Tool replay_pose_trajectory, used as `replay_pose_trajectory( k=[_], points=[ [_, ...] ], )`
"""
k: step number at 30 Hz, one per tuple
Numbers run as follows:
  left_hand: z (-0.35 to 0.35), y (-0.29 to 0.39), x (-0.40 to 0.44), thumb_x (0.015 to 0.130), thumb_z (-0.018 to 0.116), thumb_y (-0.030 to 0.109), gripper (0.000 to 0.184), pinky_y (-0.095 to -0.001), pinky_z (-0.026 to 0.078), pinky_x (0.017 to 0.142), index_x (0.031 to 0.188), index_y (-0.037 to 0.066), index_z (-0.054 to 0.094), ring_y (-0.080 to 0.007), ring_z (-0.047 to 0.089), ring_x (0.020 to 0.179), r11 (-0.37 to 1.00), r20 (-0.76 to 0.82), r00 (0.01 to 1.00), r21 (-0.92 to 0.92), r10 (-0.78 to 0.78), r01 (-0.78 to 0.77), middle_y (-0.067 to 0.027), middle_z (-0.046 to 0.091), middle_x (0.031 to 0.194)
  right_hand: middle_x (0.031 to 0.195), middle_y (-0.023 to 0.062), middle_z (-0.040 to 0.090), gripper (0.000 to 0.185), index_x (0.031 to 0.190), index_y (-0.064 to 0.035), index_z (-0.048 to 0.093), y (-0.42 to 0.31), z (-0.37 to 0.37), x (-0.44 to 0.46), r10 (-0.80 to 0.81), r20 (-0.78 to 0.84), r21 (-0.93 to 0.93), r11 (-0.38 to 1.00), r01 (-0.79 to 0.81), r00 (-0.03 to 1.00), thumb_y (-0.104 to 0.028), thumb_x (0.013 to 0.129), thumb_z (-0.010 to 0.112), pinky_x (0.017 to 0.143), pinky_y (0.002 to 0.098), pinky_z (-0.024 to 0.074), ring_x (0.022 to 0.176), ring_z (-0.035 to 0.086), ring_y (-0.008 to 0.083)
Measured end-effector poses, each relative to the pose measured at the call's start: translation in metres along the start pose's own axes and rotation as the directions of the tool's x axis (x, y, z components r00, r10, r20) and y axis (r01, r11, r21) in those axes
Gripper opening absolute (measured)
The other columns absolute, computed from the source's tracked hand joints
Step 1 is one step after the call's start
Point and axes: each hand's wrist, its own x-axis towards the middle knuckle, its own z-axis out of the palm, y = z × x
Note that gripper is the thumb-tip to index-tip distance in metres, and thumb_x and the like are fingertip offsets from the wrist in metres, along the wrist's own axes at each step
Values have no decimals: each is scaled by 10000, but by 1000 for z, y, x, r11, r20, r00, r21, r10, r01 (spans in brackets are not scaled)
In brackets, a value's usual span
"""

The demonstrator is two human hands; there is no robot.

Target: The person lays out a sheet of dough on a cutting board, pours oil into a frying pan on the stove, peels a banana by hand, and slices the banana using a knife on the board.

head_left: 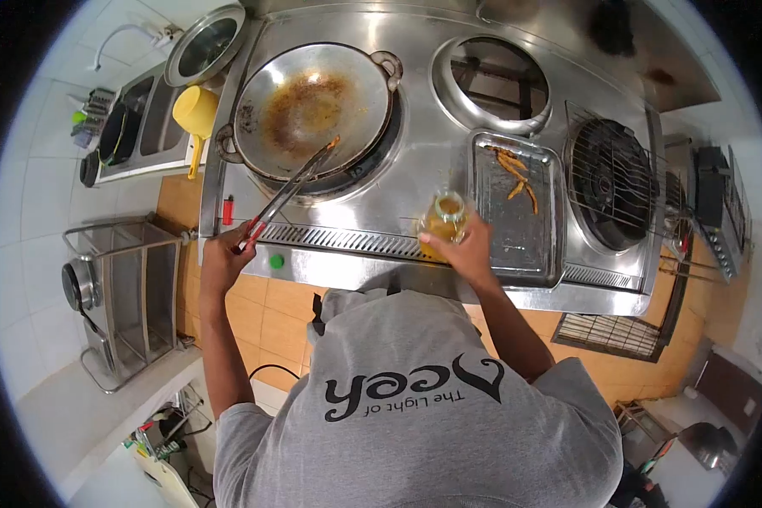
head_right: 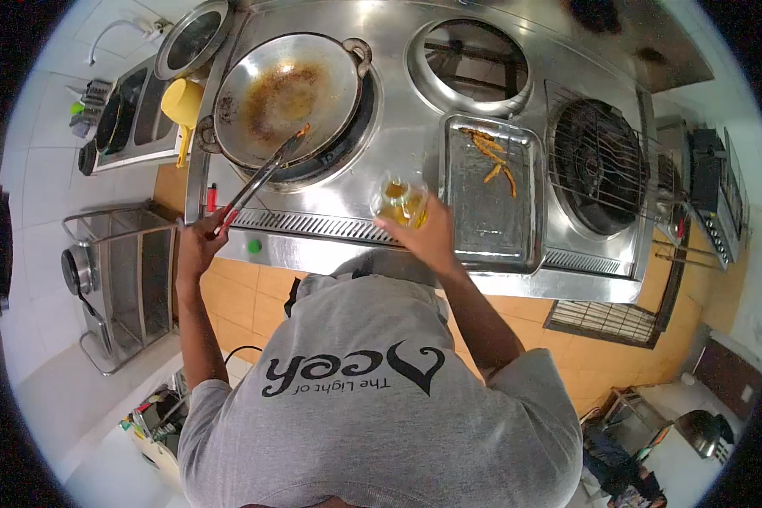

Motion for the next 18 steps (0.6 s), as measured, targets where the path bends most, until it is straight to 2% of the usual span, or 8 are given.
replay_pose_trajectory(
  k=[1,4,5,8,9,12,15,18],
  points=[
    [-1,-3,2,742,653,-15,407,-274,493,545,1148,11,638,-98,592,580,1000,-21,1000,-12,8,-8,-153,680,802,930,116,681,574,1029,-18,606,-4,-1,11,-15,13,27,1000,14,1000,-334,626,867,784,333,527,858,673,207],
    [-16,5,12,736,668,-5,399,-290,499,547,1133,21,646,-148,622,585,990,15,995,103,97,-98,-173,683,833,918,118,684,572,1026,-21,608,-17,-4,45,-160,27,-73,984,161,987,-322,618,872,771,333,532,841,679,214],
    [-22,9,15,733,688,26,383,-317,511,569,1114,32,654,-226,636,597,989,30,998,137,53,-57,-182,678,850,911,118,686,565,1014,-17,610,-20,-2,53,-168,1,-29,985,168,986,-315,613,874,757,330,535,828,680,213],
    [-40,12,26,726,704,55,383,-349,520,618,1106,41,656,-291,641,636,952,60,990,270,131,-142,-193,672,877,900,120,689,552,1005,-20,613,-29,0,74,-268,-7,-112,957,266,963,-308,613,875,749,329,536,821,681,209],
    [-43,5,28,721,704,73,396,-377,520,658,1113,48,647,-334,640,707,930,39,980,308,197,-199,-185,669,930,898,119,690,534,995,-24,616,-26,2,79,-280,-27,-130,953,274,960,-300,617,873,747,330,536,827,682,211],
    [-57,7,37,747,670,49,398,-379,524,695,1142,60,632,-325,648,758,873,150,948,372,280,-317,-163,672,958,892,118,691,547,1004,-26,610,-37,5,86,-217,-19,-113,970,214,976,-327,625,864,747,336,535,827,684,219],
    [-75,13,52,748,671,63,428,-411,515,740,1171,72,611,-364,632,838,872,274,927,348,256,-343,-165,665,988,890,120,691,573,1026,-26,598,-23,8,102,-200,24,-140,969,202,979,-362,637,849,750,354,532,827,685,241],
    [-83,21,63,743,676,72,447,-419,516,722,1183,70,601,-357,635,826,858,344,923,409,171,-311,-163,663,991,887,139,687,621,1044,-23,584,-23,9,122,-192,89,-148,968,204,977,-427,642,830,756,373,529,823,682,289]
  ],
)
